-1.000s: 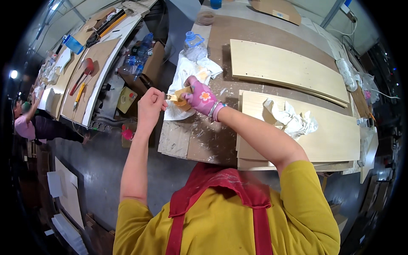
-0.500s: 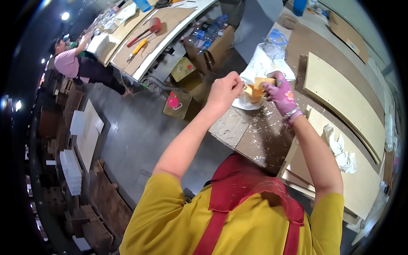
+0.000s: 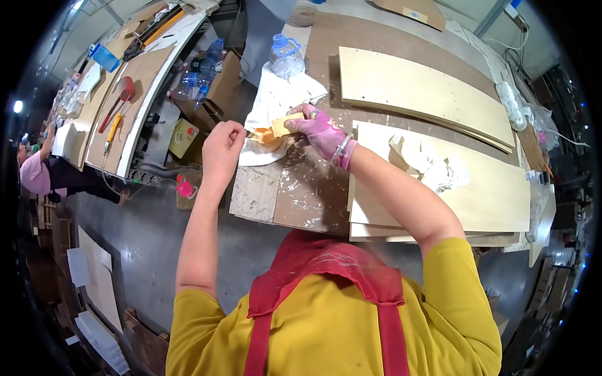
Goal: The person applies a finish to several light-colored wooden panels using a sponge and wipes the surface with a white cloth. The person repeatedly dips the sponge into a container and spreads the finish across the panels, then wipes them down.
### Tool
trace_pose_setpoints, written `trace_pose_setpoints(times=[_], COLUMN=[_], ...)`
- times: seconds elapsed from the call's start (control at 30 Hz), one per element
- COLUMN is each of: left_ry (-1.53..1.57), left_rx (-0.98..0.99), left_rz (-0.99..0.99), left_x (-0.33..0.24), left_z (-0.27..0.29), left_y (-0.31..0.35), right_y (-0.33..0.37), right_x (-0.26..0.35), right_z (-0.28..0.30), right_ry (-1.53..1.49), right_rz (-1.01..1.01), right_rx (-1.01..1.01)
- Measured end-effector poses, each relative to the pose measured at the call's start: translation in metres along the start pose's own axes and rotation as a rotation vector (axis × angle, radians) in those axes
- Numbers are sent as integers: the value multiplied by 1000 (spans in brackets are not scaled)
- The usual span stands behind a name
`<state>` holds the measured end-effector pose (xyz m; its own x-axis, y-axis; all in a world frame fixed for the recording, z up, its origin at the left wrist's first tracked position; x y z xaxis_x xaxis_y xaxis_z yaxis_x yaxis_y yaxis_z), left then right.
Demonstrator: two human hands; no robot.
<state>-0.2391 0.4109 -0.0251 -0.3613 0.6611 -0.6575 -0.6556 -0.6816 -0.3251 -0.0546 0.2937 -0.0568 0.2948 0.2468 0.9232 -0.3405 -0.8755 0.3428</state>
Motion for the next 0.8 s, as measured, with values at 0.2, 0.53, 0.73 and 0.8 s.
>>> trace_pose_setpoints(times=[0.2,0.53,0.73,0.8], left_ry=[56,23,50,78], left_rx=[-2,6,-43,-52], left_rz=[101,55,88,92], left_x=[-8,-10,-4,-6], left_z=[2,-2,4,5], left_y=[-3,8,6,5], right_y=[-6,-27,1,0], right_x=[-5,-5,-2,-9], right_z=[-18,-27,-7,-5], right_ry=[291,155,-248,-351], right_rz=[119,145,-89,-86], right_rx=[-66,-131,109,204])
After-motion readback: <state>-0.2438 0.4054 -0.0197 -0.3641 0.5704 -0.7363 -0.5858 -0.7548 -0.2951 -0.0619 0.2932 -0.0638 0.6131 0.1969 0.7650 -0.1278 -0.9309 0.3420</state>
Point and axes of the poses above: each hand's wrist, its own y-axis away from the middle knuckle, its own z-axis out of the back of the hand, x = y × z, the point moved 3 cm from there along -y, towards the middle knuckle, and after that the axes turned 2 degrees about -z, right-handed, at the moved point
